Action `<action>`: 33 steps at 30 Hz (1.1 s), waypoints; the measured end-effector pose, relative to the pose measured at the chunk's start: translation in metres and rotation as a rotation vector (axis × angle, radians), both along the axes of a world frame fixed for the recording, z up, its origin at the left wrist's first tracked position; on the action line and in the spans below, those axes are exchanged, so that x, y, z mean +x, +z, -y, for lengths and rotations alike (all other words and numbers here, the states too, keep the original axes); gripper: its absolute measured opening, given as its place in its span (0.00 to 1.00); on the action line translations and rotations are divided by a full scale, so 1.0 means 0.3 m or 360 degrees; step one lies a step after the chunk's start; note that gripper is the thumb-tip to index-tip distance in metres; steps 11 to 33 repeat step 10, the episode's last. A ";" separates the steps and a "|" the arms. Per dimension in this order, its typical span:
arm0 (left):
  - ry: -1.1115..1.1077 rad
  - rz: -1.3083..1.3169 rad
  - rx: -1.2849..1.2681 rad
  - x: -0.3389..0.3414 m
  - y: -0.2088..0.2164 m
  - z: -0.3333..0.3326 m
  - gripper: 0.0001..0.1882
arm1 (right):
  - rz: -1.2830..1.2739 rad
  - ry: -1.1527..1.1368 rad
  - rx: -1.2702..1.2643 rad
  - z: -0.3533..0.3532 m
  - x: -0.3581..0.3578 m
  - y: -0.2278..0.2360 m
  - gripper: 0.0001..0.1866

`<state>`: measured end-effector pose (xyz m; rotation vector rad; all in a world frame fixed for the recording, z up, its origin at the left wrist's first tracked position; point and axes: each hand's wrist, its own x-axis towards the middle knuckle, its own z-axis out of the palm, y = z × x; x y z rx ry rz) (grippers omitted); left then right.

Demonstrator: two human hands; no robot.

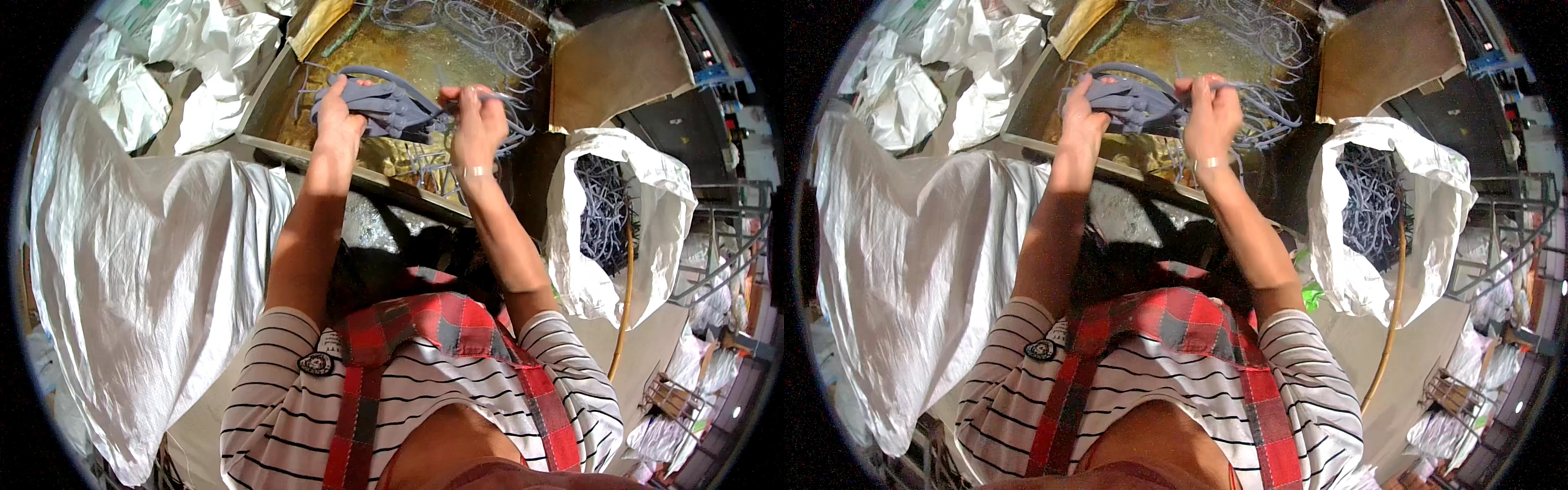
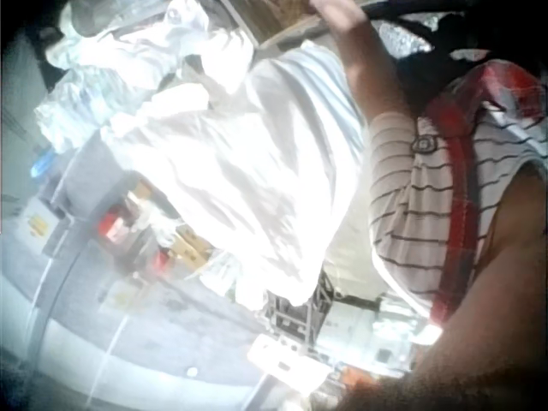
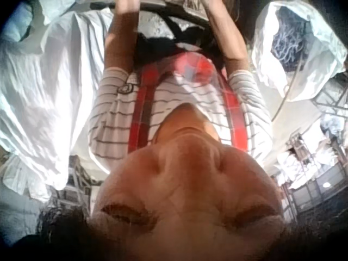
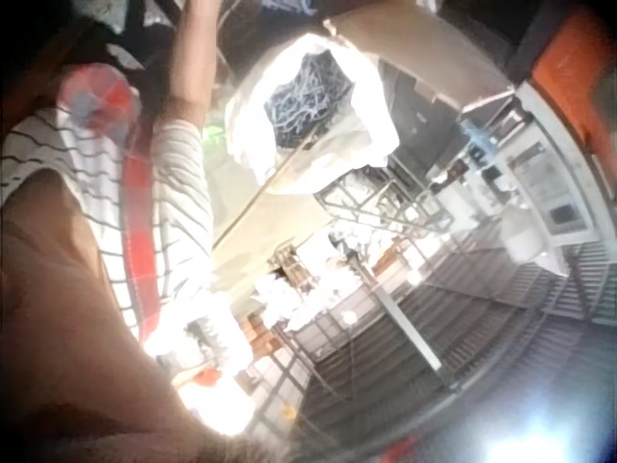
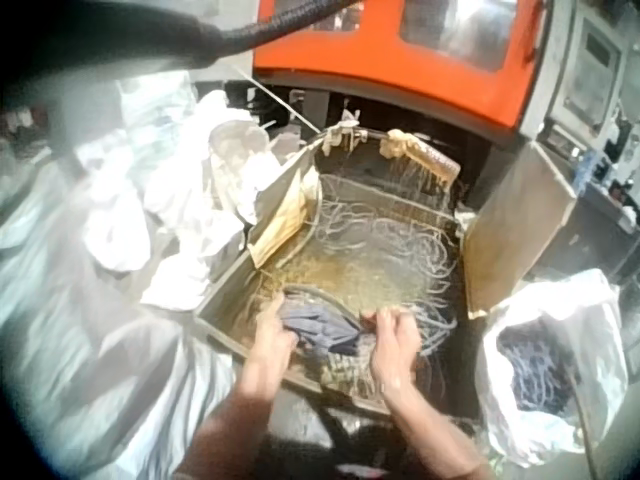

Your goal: The person picks up rubber bands from a shallow basin of water and places them into a large white bag.

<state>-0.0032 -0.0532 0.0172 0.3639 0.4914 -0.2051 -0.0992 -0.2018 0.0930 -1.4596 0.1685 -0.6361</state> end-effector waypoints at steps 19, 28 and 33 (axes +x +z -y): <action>-0.0029 0.0246 0.0136 -0.032 0.074 -0.034 0.13 | 0.0443 -0.1186 -0.1685 0.430 -0.506 0.285 0.16; -0.0029 0.0246 0.0136 -0.032 0.074 -0.034 0.13 | 0.0443 -0.1186 -0.1685 0.430 -0.506 0.285 0.16; -0.0029 0.0246 0.0136 -0.032 0.074 -0.034 0.13 | 0.0443 -0.1186 -0.1685 0.430 -0.506 0.285 0.16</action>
